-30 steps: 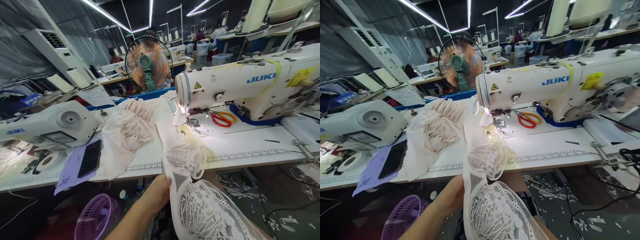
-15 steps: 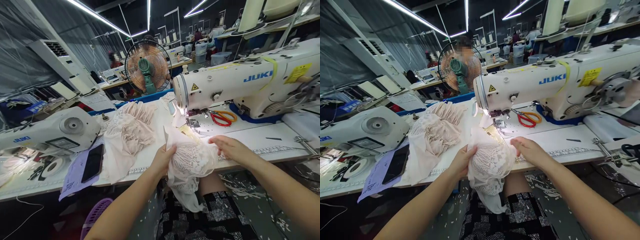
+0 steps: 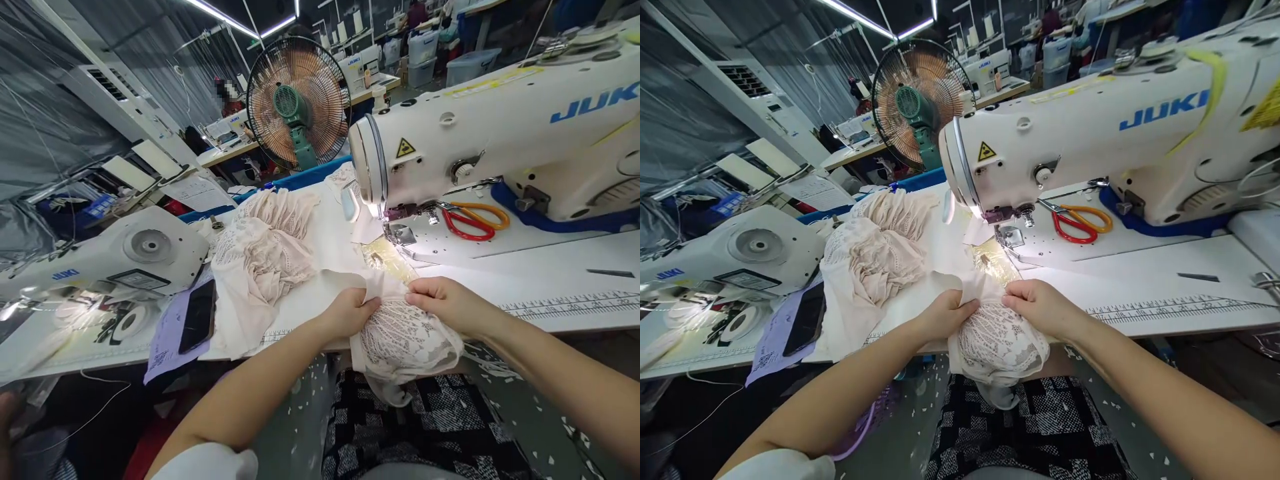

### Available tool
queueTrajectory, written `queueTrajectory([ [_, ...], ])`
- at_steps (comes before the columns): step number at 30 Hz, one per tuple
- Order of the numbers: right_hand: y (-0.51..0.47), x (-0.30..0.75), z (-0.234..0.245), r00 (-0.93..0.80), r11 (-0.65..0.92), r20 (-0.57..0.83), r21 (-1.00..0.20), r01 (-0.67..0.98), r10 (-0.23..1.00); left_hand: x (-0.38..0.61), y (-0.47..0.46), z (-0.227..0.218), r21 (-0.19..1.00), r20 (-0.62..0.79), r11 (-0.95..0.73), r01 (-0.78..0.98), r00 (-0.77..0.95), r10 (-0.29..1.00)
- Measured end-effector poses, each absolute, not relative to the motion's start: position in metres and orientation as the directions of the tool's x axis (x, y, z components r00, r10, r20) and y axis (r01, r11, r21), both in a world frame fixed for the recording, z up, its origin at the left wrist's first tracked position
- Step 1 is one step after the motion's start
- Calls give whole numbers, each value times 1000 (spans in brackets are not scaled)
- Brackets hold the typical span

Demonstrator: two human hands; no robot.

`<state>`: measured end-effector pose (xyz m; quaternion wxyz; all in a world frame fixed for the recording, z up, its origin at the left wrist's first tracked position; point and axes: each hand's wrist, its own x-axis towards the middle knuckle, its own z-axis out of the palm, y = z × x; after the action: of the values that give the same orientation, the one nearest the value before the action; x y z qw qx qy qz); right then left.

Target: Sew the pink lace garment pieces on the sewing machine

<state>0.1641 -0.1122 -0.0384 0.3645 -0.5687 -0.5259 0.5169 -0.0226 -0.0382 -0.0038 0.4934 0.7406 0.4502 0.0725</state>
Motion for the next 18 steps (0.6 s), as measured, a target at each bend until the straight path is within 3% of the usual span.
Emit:
queueTrajectory([
  [5, -110, 157, -39, -80, -133, -167, -937, 324, 983, -19, -38, -2, 797, -328, -184, 576, 668, 668],
  [9, -106, 154, -39, -59, -93, -126, -916, 389, 990, -17, -37, -7, 855, -372, -4, 519, 619, 692],
  [13, -111, 151, -35, 74, -77, -47, -874, 479, 996, -14, -47, -8, 880, -406, 158, 448, 536, 740],
  [18, -141, 153, -33, 220, -77, 49, -845, 529, 974, -8, -74, -6, 840, -543, 447, 309, 493, 680],
])
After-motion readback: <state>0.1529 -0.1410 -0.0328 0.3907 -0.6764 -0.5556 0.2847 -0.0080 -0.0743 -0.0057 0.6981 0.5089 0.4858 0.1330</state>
